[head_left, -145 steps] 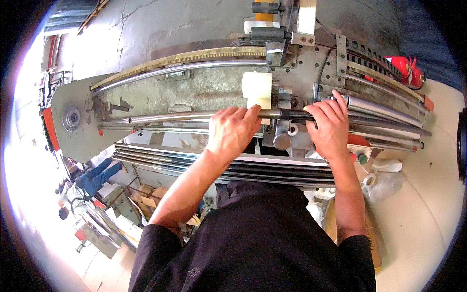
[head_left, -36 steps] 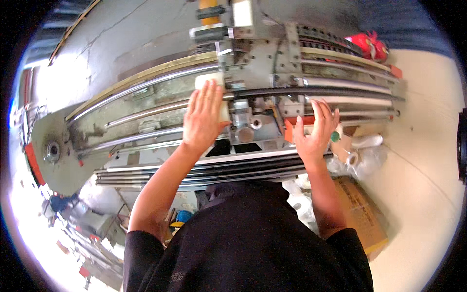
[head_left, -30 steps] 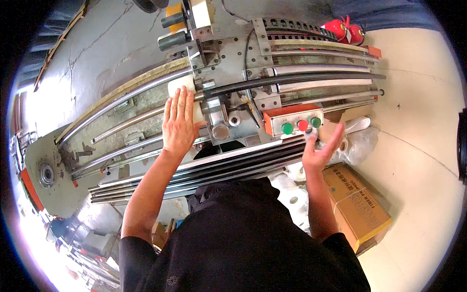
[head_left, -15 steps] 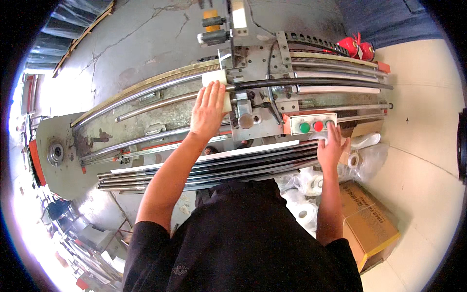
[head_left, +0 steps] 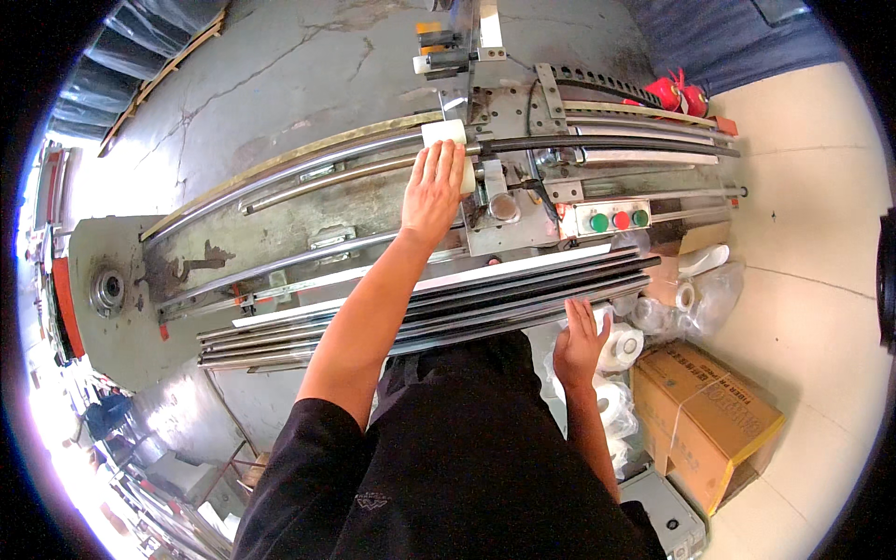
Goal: The person repeatedly picks up long metal rods, aligns them on a machine, and secures them with white plastic connectors. The person stacks the assembled rods on the machine's rack. The task is performed in a workshop with various tools and materials visible.
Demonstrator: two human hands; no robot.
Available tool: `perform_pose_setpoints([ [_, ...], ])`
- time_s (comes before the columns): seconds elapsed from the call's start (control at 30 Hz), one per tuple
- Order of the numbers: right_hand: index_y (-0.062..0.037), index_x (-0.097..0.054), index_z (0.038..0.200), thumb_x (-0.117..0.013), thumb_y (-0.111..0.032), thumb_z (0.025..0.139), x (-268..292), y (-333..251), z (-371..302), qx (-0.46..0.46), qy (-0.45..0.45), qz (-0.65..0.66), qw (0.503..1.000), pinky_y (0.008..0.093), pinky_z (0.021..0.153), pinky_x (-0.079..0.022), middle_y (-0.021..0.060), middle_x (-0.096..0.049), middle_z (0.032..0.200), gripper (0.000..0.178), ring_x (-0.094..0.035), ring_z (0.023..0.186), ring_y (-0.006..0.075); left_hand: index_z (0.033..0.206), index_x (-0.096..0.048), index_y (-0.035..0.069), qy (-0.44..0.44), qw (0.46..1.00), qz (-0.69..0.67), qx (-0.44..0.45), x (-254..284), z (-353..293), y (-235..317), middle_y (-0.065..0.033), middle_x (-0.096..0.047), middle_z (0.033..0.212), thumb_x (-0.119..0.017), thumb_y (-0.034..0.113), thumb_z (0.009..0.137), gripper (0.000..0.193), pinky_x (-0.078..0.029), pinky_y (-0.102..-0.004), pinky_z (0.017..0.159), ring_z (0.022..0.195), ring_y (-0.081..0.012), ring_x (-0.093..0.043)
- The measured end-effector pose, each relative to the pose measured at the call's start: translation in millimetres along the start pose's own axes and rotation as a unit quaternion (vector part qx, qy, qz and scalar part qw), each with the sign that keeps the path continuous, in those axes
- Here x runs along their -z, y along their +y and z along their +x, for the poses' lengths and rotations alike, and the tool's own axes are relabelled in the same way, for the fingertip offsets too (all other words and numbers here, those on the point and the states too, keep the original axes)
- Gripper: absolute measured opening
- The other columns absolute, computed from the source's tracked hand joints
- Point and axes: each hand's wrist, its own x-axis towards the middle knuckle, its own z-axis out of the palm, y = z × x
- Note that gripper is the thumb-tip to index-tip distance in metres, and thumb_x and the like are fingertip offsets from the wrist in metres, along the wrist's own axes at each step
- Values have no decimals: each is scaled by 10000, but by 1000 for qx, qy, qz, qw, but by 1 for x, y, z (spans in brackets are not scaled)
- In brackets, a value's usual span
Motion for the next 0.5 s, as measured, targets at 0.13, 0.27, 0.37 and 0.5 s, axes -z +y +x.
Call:
perform_pose_setpoints([
  [0.13,-32,-606,1385,-507,-29,881,9,-8,-11,-2,0,33,999,529,1250,-143,135,-635,1396,513,-512,1404,304,1547,-376,14,-2,1000,15,-2,10,2,0,-161,-442,1550,-817,389,799,946,-265,-460,1254,1470,-322,-382],
  [0.27,-42,-624,1373,-538,-44,869,31,-7,12,20,-22,80,996,530,1247,-165,125,-635,1396,511,-522,1392,289,1544,-377,6,-14,999,37,10,24,4,2,-162,-436,1548,-807,396,809,937,-270,-461,1254,1473,-324,-376],
  [0.37,-51,-642,1350,-550,-67,872,43,9,42,82,-33,108,990,539,1239,-196,113,-639,1392,488,-539,1374,281,1538,-389,7,-40,997,67,18,35,5,6,-162,-441,1551,-790,420,818,922,-262,-461,1258,1480,-323,-372],
  [0.5,-39,-634,1357,-560,-77,896,37,47,81,169,-62,138,974,547,1229,-227,123,-637,1391,469,-546,1365,290,1522,-404,-4,-35,996,78,29,18,4,12,-177,-437,1557,-796,428,791,935,-268,-469,1254,1485,-323,-368],
])
